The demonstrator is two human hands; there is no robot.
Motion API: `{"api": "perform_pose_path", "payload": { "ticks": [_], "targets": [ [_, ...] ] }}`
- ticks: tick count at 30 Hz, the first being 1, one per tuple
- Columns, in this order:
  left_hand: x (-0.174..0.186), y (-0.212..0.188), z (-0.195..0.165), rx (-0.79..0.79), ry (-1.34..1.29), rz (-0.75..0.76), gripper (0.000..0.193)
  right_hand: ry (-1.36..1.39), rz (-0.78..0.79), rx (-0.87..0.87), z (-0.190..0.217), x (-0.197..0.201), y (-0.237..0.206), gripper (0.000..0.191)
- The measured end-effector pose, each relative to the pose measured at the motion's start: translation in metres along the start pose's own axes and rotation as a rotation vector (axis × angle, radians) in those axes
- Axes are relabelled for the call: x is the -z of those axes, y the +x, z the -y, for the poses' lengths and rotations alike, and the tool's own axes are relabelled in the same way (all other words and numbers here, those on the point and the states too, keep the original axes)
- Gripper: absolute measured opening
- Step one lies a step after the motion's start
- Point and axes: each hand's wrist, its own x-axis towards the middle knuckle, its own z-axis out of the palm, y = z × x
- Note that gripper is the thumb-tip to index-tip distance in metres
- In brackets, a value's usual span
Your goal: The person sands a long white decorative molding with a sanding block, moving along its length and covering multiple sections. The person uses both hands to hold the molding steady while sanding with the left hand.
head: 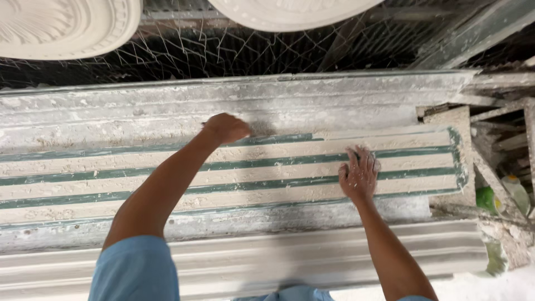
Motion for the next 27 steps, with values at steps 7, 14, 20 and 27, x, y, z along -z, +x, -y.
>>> {"api": "perform_pose_path", "payload": {
  "ticks": [7, 14, 20, 27],
  "targets": [
    [0.0, 0.025, -0.006, -0.266, 0.027, -0.245, 0.025, 0.017, 0.013, -0.027, 0.002, 0.001, 0.0, 0.048],
    [0.041, 0.082, -0.077, -0.21, -0.071, -0.101, 0.02, 0.006, -0.007, -0.035, 0.004, 0.003, 0.007, 0.047],
    [0.04, 0.082, -0.092, -0.291, -0.013, -0.35, 0.021, 0.001, -0.017, -0.045, 0.005, 0.005, 0.007, 0.048],
    [0.04, 0.059, -0.107, -0.268, -0.031, -0.152, 0.068, 0.044, -0.042, -0.037, 0.001, 0.005, 0.007, 0.051]
  ]
}}
